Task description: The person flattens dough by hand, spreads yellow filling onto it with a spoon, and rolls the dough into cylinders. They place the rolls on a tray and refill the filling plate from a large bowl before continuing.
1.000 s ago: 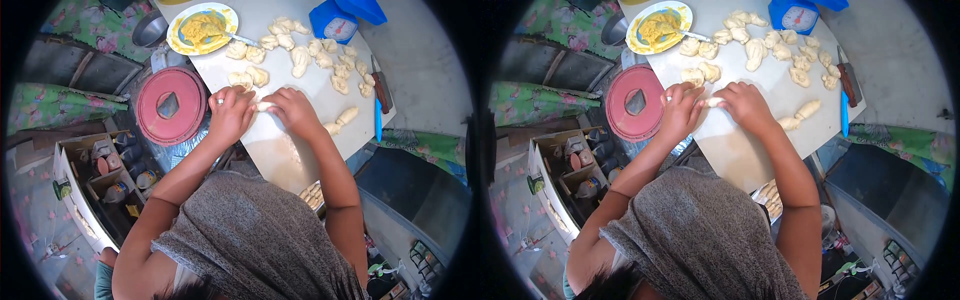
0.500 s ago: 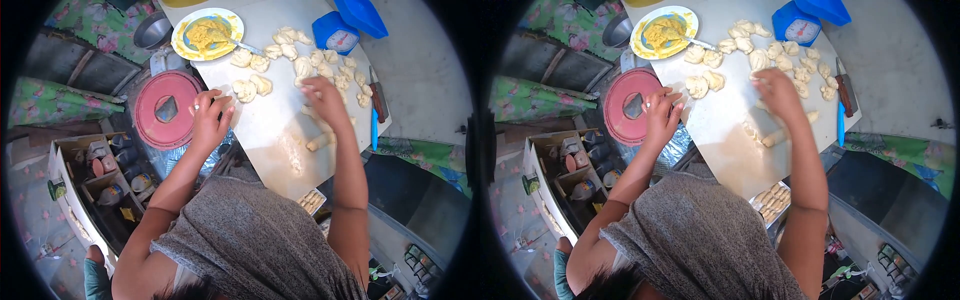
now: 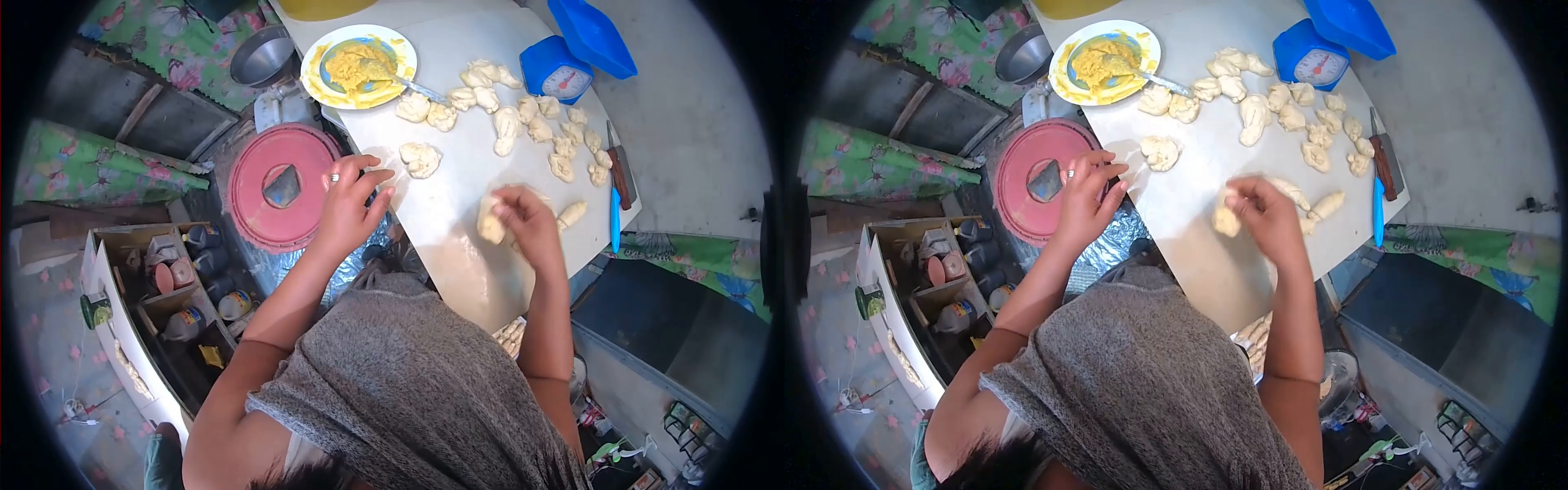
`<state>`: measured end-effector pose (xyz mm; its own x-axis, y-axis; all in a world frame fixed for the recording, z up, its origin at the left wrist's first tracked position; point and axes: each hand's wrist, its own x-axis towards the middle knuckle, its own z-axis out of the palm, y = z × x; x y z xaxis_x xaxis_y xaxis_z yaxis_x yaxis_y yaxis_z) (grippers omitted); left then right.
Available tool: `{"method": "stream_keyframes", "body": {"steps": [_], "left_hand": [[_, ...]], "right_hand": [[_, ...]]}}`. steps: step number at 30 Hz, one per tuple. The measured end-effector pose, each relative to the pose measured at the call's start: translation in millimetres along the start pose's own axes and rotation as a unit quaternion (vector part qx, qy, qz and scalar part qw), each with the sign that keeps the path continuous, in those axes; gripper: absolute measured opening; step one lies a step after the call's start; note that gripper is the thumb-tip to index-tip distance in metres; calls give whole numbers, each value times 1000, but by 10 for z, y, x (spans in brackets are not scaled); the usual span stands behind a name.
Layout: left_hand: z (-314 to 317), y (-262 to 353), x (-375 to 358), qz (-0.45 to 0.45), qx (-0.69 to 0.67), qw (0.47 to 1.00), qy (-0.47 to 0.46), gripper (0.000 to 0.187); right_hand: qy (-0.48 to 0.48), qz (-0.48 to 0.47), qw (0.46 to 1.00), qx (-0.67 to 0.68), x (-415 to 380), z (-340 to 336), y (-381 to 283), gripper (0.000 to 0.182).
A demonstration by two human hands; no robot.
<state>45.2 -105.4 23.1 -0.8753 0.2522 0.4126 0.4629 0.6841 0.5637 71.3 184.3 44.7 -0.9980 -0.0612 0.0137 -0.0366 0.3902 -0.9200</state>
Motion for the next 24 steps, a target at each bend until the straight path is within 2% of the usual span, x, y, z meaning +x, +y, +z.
{"method": "stream_keyframes", "body": {"steps": [1, 5, 7, 11, 13, 14, 15, 17, 18, 20, 24], "left_hand": [[-11, 26, -8, 6, 3, 1000, -12, 22], [83, 72, -81, 44, -28, 998, -36, 22], [91, 187, -105, 49, -32, 997, -49, 21], [193, 380, -151, 76, -47, 992, -91, 20], [280, 465, -135, 104, -33, 987, -118, 24], [358, 488, -122, 128, -34, 980, -148, 31], [430, 506, -83, 156, -97, 963, -199, 43], [596, 652, -77, 210, -74, 942, -250, 50], [676, 652, -92, 209, -75, 942, -251, 50], [821, 595, -85, 181, 16, 938, -296, 54], [825, 551, -71, 167, 73, 944, -274, 57]], "right_hand": [[6, -83, 971, -225, -141, 24, 93, 33], [-40, -10, 944, -328, -652, 190, 246, 45], [-15, -98, 903, -417, -839, 491, 345, 54], [-45, -58, 896, -438, -712, 579, 255, 62], [-61, -82, 902, -418, -698, 591, 265, 64], [-75, -78, 904, -414, -777, 590, 233, 67], [-73, -80, 903, -415, -820, 586, 237, 67], [-103, -79, 912, -389, -941, 591, 298, 69], [-129, -80, 894, -421, -962, 562, 332, 73], [-129, -69, 889, -434, -1053, 584, 264, 73], [-130, -90, 891, -426, -1188, 529, 302, 73]]}}
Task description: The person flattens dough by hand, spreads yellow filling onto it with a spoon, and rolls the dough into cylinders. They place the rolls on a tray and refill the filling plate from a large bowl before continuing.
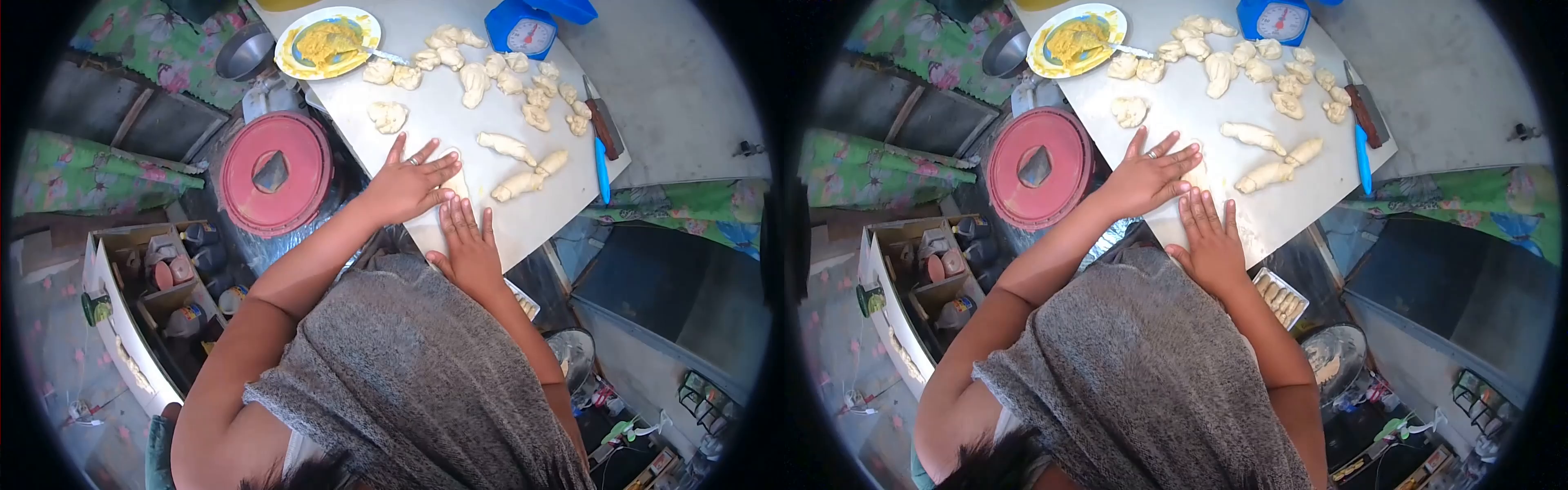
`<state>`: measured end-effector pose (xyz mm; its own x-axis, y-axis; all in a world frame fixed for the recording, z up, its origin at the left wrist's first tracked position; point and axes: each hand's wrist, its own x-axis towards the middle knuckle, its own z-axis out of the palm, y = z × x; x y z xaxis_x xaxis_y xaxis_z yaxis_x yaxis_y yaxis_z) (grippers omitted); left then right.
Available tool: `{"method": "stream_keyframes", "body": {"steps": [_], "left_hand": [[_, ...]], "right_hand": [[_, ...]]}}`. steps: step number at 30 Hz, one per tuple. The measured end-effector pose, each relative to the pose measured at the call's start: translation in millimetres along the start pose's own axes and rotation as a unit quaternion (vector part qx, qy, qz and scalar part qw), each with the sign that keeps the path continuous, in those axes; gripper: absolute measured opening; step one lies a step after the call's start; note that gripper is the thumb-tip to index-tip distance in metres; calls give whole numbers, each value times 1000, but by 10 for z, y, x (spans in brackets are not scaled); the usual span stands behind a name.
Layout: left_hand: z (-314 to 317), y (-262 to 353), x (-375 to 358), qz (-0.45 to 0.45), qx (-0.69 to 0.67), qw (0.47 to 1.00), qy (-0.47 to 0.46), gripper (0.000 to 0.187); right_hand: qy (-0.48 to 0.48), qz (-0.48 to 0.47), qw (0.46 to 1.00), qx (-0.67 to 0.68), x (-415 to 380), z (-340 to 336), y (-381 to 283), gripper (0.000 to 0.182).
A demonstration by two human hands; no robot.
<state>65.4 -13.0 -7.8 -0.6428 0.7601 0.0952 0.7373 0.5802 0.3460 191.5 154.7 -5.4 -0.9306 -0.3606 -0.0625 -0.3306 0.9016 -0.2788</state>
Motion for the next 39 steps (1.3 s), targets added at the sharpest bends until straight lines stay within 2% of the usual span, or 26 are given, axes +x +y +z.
{"method": "stream_keyframes", "body": {"steps": [1, 3, 5, 7, 8, 10, 11, 13, 14, 15, 17, 18, 19, 21, 22, 23, 25, 26, 28, 29, 30, 32, 33, 34, 36, 39], "left_hand": [[8, 33, -41, -2, 0, 1000, -1, 57], [7, 96, -110, 40, 10, 997, 72, 58], [46, 230, -265, 38, -11, 999, 27, 60], [26, 358, -359, -21, 0, 999, -34, 62], [36, 390, -380, -30, 6, 999, -32, 61], [5, 466, -425, -56, 3, 997, -49, 60], [-5, 489, -432, -82, -2, 994, -66, 60], [39, 469, -476, -61, -27, 997, -33, 64], [49, 489, -477, -74, -67, 995, 25, 65], [51, 491, -445, -85, -106, 987, 86, 67], [44, 521, -344, -88, -66, 990, 86, 68], [60, 498, -284, -89, -7, 995, 45, 67], [71, 460, -251, -89, 54, 995, 3, 66], [98, 393, -315, -88, 71, 993, 37, 64], [51, 404, -344, -104, 64, 992, 37, 63], [24, 416, -375, -119, 56, 991, 36, 61], [-26, 411, -360, -113, 58, 991, 48, 59], [-90, 413, -319, -122, 28, 992, 31, 59], [-87, 369, -220, -135, 0, 991, 14, 59], [-6, 325, -145, -110, -23, 991, 67, 60], [53, 282, -94, -84, -45, 988, 122, 61], [110, 219, -60, -54, -27, 993, 104, 62], [106, 180, -39, -20, -9, 996, 86, 63], [81, 175, -59, -47, 20, 998, 22, 64], [26, 173, -124, -65, 23, 998, 12, 64], [-10, 143, -166, -78, 33, 996, 21, 62]], "right_hand": [[-1, -1, 1000, 2, -32, -17, 17, 73], [65, 8, 995, 78, -5, -109, 134, 71], [179, 16, 977, 111, 119, -148, 286, 69], [162, 9, 986, 46, 375, -326, 250, 66], [162, 10, 986, 46, 505, -287, 263, 66], [44, -25, 999, -3, 757, -241, 292, 58], [45, -28, 999, -4, 890, -340, 364, 58], [-112, 24, 987, 117, 1080, -728, 384, 56], [-64, 15, 976, 209, 1073, -770, 435, 55], [-60, 17, 976, 206, 1051, -766, 452, 55], [166, -16, 946, 279, 866, -592, 429, 53], [182, -32, 959, 215, 751, -395, 434, 56], [179, -32, 959, 217, 605, -229, 379, 56], [120, 5, 992, -23, 346, -96, 231, 63], [70, 32, 996, -51, 311, -149, 216, 69], [70, 33, 996, -51, 321, -220, 222, 69], [-28, 77, 994, -72, 426, -470, 170, 68], [-27, 75, 994, -73, 490, -427, 219, 68], [154, -13, 988, -27, 632, -303, 333, 61], [153, -11, 988, -22, 665, -303, 361, 61], [83, 19, 996, -29, 708, -380, 372, 59], [-75, 84, 993, -26, 865, -727, 330, 57], [-71, 86, 993, -25, 895, -646, 379, 57], [-16, 58, 998, -24, 888, -463, 468, 58], [66, 17, 995, -73, 823, -250, 466, 58], [104, 30, 991, -83, 816, -330, 421, 58]]}}
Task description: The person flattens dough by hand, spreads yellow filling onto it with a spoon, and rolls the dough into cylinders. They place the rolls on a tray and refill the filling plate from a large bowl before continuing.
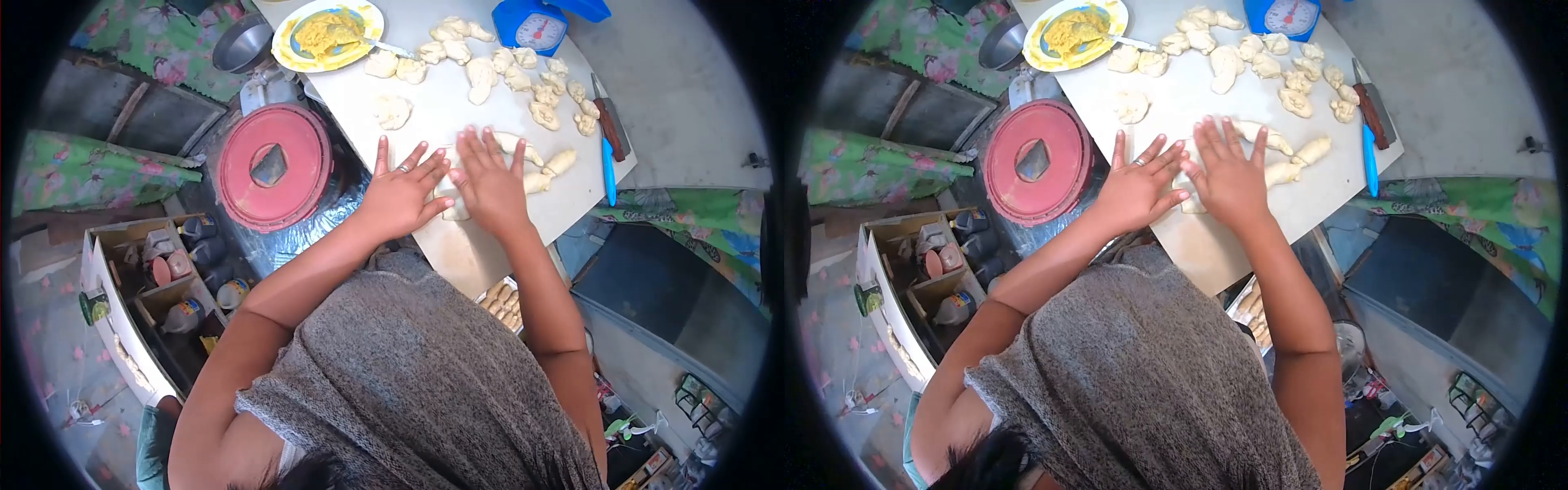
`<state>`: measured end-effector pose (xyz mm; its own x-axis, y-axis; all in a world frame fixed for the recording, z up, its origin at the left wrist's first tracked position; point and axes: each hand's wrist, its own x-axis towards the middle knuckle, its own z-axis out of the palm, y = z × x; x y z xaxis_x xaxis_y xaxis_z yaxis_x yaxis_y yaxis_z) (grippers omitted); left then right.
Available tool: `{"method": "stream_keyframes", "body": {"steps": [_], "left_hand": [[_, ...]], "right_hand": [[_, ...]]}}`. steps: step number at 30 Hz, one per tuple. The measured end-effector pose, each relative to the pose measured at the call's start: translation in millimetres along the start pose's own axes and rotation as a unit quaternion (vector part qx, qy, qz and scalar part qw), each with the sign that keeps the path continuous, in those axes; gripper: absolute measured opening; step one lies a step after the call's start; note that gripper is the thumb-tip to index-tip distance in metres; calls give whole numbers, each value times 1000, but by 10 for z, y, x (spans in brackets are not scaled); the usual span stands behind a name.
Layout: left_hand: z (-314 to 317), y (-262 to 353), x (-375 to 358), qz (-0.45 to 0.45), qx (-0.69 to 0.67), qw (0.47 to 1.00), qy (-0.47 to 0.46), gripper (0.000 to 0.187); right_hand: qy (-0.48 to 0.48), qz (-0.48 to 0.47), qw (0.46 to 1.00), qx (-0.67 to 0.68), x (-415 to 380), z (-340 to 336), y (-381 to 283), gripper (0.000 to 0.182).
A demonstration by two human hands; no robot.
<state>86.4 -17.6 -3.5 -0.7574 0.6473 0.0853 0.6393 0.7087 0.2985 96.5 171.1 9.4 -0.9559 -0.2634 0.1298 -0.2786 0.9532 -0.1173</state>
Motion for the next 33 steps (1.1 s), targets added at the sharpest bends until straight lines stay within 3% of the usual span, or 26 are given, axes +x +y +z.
{"method": "stream_keyframes", "body": {"steps": [4, 6, 7, 8, 10, 12, 15, 16, 18, 19, 22, 24, 26, 27, 29, 33], "left_hand": [[-118, 1, 2, -13, -36, 999, -39, 59], [-119, -16, 41, -44, -103, 993, 21, 60], [-125, 2, 80, -18, -96, 994, 45, 66], [-89, -13, 66, -16, -95, 994, 43, 66], [4, -16, 4, 75, -18, 997, 17, 70], [-69, -43, -114, 60, -8, 998, -27, 76], [-131, 66, -242, -22, 41, 998, -31, 75], [-107, 116, -246, -23, 42, 998, -33, 75], [-66, 184, -259, 85, -52, 995, 2, 74], [3, 166, -276, 64, -52, 994, -66, 73], [-101, 121, -444, 32, -14, 995, -93, 69], [-103, 111, -503, 28, -14, 996, -78, 67], [-92, 90, -522, 33, -31, 996, -79, 69], [-97, 85, -533, 31, -32, 996, -79, 69], [-151, 45, -515, 4, -166, 985, -43, 73], [-115, 209, -377, 42, -92, 995, -5, 76]], "right_hand": [[-80, 13, 997, 15, 126, 0, -19, 56], [17, 2, 998, 60, 211, -40, -33, 53], [16, 0, 991, 134, 191, 26, -8, 52], [17, 3, 991, 135, 141, -5, 25, 52], [4, 41, 994, 100, -64, -144, 50, 54], [18, 6, 996, 87, -388, -120, -42, 60], [-142, 31, 989, 21, -697, -117, -168, 68], [-143, 30, 989, 24, -685, -146, -164, 68], [-24, 45, 998, 29, -671, -139, -160, 69], [-76, 8, 997, 1, -715, -58, -149, 67], [-105, 35, 994, -3, -865, -113, -139, 66], [-121, 41, 992, -12, -826, -145, -163, 68], [-62, -14, 996, 67, -758, -49, -256, 71], [-76, -47, 989, 119, -769, 52, -370, 75], [-99, -44, 989, 105, -898, -3, -410, 76], [-103, -67, 991, 56, -1026, -37, -386, 76]]}}
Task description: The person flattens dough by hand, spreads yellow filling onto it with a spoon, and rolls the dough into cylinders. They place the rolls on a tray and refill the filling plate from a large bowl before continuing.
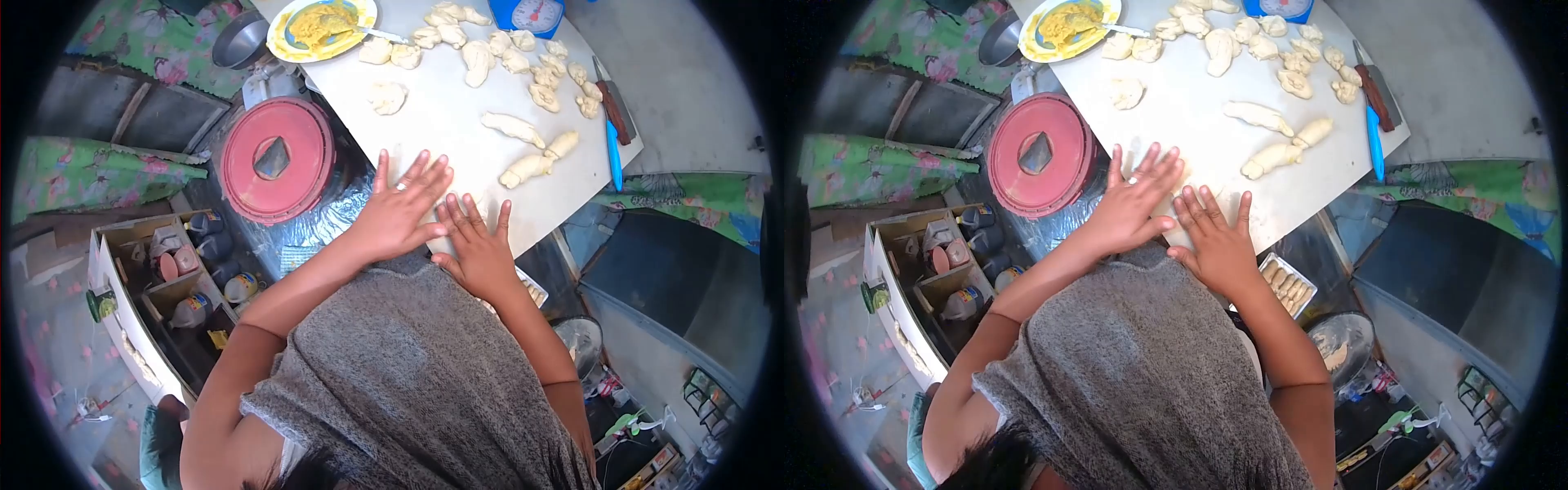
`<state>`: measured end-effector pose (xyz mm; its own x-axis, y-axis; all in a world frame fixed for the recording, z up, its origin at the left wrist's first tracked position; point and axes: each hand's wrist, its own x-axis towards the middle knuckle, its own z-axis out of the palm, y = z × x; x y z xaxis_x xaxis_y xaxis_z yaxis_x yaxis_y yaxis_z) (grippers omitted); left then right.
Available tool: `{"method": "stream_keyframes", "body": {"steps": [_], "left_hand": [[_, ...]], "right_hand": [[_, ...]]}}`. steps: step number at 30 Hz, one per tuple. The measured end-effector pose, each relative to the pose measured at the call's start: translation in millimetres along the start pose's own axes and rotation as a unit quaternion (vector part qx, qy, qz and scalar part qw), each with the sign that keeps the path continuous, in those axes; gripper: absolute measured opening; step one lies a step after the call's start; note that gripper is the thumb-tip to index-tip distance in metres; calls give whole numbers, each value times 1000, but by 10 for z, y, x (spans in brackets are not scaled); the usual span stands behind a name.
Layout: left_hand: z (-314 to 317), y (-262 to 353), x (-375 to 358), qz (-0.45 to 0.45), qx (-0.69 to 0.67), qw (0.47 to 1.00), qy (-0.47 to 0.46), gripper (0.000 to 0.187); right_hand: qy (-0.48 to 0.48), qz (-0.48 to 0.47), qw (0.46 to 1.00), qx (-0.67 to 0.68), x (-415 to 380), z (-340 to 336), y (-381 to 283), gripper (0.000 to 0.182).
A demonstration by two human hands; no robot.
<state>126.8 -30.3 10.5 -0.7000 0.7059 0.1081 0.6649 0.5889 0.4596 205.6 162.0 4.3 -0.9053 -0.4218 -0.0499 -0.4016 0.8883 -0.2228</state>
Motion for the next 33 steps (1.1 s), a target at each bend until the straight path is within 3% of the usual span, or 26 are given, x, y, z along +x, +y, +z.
{"method": "stream_keyframes", "body": {"steps": [2, 4, 7, 8, 10, 11, 12, 14, 15, 18, 19, 21, 22, 23, 24, 26, 27, 29, 32, 33], "left_hand": [[152, -27, -52, -14, 37, 999, -15, 76], [155, 16, -115, -50, 82, 995, -38, 75], [96, 43, -119, -69, 67, 995, -35, 73], [102, 53, -62, -69, 67, 995, -33, 73], [129, 6, 97, -74, -3, 993, 90, 69], [123, -106, 156, -89, 102, 990, 29, 67], [83, -126, 146, -93, 100, 991, 5, 66], [-14, -152, 210, -95, 104, 990, -11, 66], [-7, -121, 217, -102, 105, 989, 9, 66], [113, -113, 359, -84, 102, 991, 35, 67], [161, -122, 386, -59, 95, 993, 34, 68], [104, -96, 422, -71, 98, 992, 27, 68], [-52, -38, 489, -101, 119, 987, -29, 67], [-120, 6, 523, -132, 136, 978, -87, 67], [-36, -39, 537, -133, 135, 978, -87, 67], [181, -196, 579, -11, 92, 991, 101, 65], [191, -197, 559, -8, 89, 991, 97, 65], [156, -238, 563, -60, 106, 993, 4, 66], [134, -270, 460, -58, 116, 991, 26, 67], [143, -280, 425, -58, 121, 990, 36, 67]], "right_hand": [[23, -18, 999, -24, -32, 38, 23, 75], [-6, -5, 997, 79, -63, 37, 43, 72], [-3, 21, 997, 70, 77, -113, 131, 68], [73, 27, 996, 35, 204, -119, 159, 66], [84, 27, 996, 24, 531, 9, 390, 65], [96, 29, 995, 16, 610, 73, 436, 65], [95, 27, 995, 18, 642, -67, 394, 65], [-110, 102, 987, -66, 785, -521, 332, 64], [-112, 102, 986, -66, 795, -460, 367, 64], [97, 44, 992, -68, 901, -130, 487, 61], [95, 44, 992, -67, 884, -144, 495, 61], [5, 92, 991, -100, 884, -304, 508, 60], [92, 84, 984, -126, 869, -204, 556, 61], [91, 83, 984, -126, 841, -124, 612, 61], [75, 72, 988, -118, 812, -64, 643, 61], [58, 66, 990, -109, 809, -65, 637, 61], [47, 84, 986, -134, 813, -125, 608, 62], [40, 104, 980, -164, 816, -224, 610, 63], [21, 123, 985, -118, 720, -263, 571, 63], [71, 95, 988, -98, 683, -242, 551, 64]]}}
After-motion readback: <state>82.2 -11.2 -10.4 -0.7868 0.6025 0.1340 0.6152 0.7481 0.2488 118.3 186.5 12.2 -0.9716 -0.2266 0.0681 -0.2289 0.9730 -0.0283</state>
